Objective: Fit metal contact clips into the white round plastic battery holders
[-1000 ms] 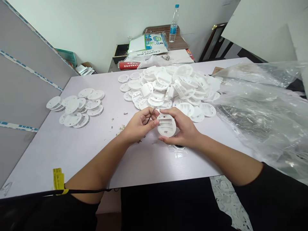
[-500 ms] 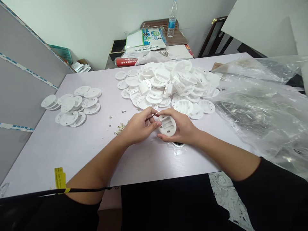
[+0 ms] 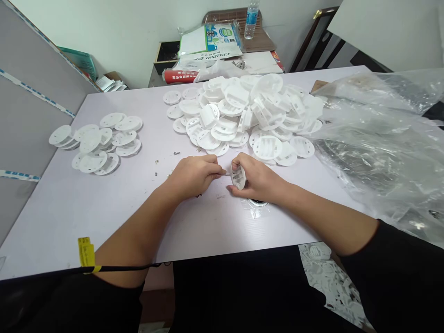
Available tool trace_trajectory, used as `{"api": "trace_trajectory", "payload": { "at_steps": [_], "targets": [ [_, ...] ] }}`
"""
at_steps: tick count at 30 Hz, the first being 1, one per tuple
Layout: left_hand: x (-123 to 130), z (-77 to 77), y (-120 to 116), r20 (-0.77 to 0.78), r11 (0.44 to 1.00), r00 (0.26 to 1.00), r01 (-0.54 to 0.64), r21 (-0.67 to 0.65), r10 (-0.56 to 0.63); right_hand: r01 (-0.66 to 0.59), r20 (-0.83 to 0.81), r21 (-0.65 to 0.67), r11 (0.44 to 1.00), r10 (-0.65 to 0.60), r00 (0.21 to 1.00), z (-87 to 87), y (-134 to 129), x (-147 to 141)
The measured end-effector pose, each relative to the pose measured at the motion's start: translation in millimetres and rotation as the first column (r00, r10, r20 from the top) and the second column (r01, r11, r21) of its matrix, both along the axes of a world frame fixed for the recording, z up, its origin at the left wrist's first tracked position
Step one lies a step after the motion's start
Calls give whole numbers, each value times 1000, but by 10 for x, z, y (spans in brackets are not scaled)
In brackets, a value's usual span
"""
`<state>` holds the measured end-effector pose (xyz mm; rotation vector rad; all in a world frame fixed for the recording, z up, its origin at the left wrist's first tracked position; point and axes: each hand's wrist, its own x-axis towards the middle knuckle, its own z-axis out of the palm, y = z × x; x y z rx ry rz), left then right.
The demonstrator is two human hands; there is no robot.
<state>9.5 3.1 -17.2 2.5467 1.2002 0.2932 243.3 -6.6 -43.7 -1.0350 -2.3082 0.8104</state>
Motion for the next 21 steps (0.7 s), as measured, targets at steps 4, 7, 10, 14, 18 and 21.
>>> {"api": "trace_trajectory", "payload": {
  "at_steps": [4,7,10,14,18,21],
  "targets": [
    [0,-8,6,59,1000,998,16,-2,-16,3,4,32,999,-3,1000,-21,0,-5],
    [-3,-14,12,80,1000,997,22,-9,-21,7,0,44,999,-7,1000,-24,-1,-13],
    [-5,-20,14,90,1000,996,15,-9,-15,5,-13,32,999,-4,1000,-26,-1,-18],
    [-4,-18,11,116,1000,993,13,-6,-12,12,-23,24,1000,-11,1000,-38,-2,-21],
    [3,-18,7,92,1000,996,7,-17,-5,13,-27,41,999,-12,1000,-49,-6,-27],
    [11,-22,7,87,1000,996,6,-16,-5,17,-27,41,999,-16,1000,-41,-14,-37]
  ]
}}
